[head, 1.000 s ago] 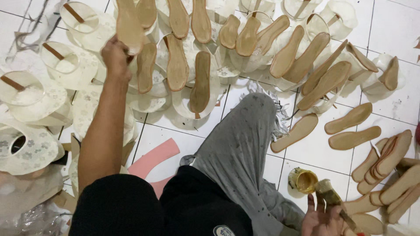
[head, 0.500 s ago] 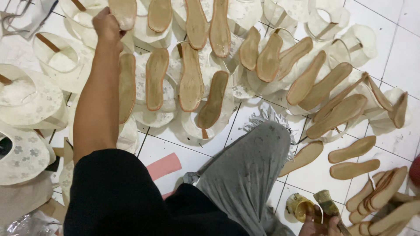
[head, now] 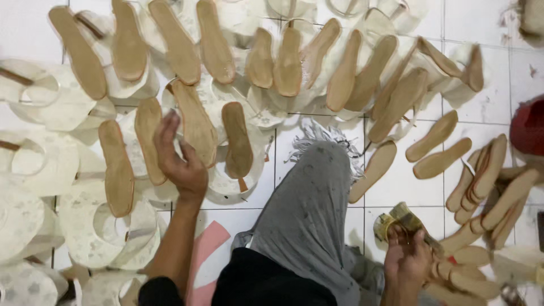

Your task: The person sits on the floor surrounded by many sandal insoles and applies glue with a brush to the surface of one insole at a time, dipping the brush into a small glue container. Coated insoles are set down on the tiled floor among the others, and the person continues with the next insole.

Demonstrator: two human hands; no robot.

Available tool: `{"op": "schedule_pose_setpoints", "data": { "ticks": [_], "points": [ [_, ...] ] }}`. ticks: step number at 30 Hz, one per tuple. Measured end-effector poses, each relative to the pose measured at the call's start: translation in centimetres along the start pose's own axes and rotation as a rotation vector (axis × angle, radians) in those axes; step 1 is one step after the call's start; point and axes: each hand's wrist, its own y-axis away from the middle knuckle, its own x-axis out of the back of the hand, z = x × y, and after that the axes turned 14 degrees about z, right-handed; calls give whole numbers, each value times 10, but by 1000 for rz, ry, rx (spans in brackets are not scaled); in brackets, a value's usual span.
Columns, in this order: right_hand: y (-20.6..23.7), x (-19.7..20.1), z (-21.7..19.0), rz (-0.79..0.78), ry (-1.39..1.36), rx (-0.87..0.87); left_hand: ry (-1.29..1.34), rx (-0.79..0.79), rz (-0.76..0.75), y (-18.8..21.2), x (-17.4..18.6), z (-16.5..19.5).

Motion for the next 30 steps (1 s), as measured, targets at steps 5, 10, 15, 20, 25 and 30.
{"op": "schedule_pose_setpoints", "data": {
  "ticks": [5, 10, 15, 20, 25, 30],
  "points": [
    [21, -15, -11, -44, -155, -33, 318, 48, -404, 102, -57, 100],
    [48, 12, -24, 143, -73, 320, 820, 556, -980, 188, -93, 174],
    [43, 53, -32, 545, 124, 599, 877, -88, -1403, 270, -43, 275],
    [39, 111, -43, 502, 136, 650, 1042, 467, -1514, 303, -42, 299],
    [15, 180, -37, 315, -102, 524, 673, -65, -1478, 331, -137, 241],
    [-7, 199, 15, 68, -300, 148, 139, -389, -1157, 348, -275, 166]
  ]
}}
